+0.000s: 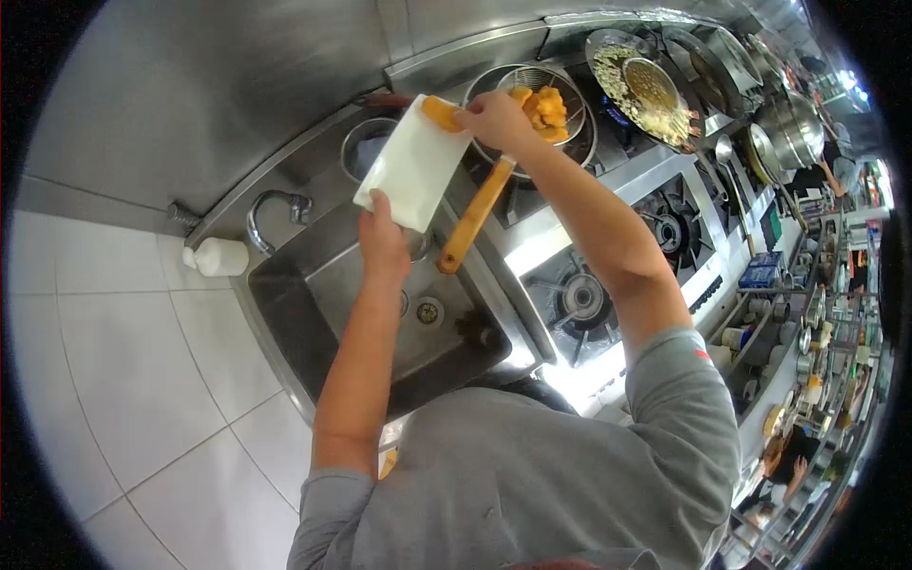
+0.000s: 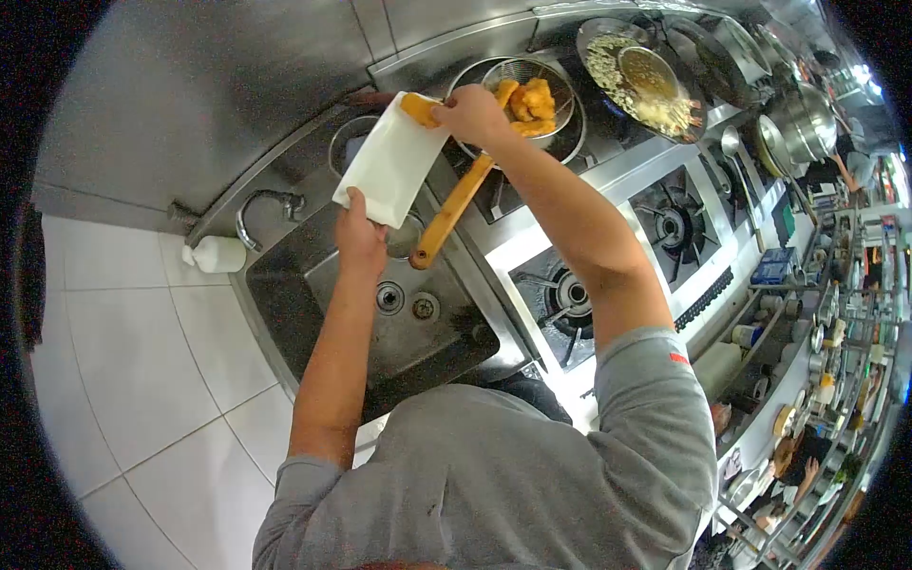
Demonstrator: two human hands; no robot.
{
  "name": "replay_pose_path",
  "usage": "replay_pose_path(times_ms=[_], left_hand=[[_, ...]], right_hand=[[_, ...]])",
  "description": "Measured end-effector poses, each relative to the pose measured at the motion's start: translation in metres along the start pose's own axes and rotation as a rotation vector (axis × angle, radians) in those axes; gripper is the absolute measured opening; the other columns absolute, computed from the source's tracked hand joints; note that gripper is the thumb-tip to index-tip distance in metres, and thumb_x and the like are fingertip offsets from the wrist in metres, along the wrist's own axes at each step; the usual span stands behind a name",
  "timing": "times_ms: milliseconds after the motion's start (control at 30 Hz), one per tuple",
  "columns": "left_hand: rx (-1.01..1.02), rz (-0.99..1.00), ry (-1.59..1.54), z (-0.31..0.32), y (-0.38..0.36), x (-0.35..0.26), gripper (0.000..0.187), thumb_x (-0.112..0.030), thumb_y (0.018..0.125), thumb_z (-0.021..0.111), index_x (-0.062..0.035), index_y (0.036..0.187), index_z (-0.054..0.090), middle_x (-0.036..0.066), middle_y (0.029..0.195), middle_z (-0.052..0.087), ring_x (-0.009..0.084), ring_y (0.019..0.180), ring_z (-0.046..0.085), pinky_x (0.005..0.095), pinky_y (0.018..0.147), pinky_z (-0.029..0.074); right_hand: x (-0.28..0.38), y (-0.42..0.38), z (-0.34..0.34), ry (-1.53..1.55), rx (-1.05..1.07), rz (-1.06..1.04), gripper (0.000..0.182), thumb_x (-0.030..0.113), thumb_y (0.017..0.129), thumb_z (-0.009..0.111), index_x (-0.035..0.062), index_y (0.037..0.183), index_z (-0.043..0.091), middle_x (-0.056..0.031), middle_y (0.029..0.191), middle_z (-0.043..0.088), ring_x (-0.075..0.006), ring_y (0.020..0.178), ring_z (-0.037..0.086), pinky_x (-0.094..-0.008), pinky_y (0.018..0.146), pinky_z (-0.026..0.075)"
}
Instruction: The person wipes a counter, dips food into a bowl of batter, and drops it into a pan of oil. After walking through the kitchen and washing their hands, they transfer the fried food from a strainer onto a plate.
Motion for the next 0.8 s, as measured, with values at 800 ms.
replay_pose_path(times_ms=[800], left_hand=[[-0.17, -0.021, -0.021, -0.027, -0.019, -0.013, 0.054, -0.044, 0.11, 0.048, -0.0012, 0.143, 0.047, 0.013, 0.138, 0.059, 0.0232, 0.122, 0.06, 0.0379, 0.097, 0.049]], right_hand=[[-0.133, 0.034, -0.093, -0.826, -0.005, -0.248, 0.027, 0.012, 0.09, 0.063, 0.0122, 0.117, 0.068, -0.0132, 0.121, 0.07, -0.0354, 0.114, 0.066, -0.0467, 0.093, 0.057]])
Point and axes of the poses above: each hand's wrist, its own y-axis towards the middle knuckle, its own z-axis out of the palm, x = y × z, the point moved 7 cm from there along y, towards the middle knuckle
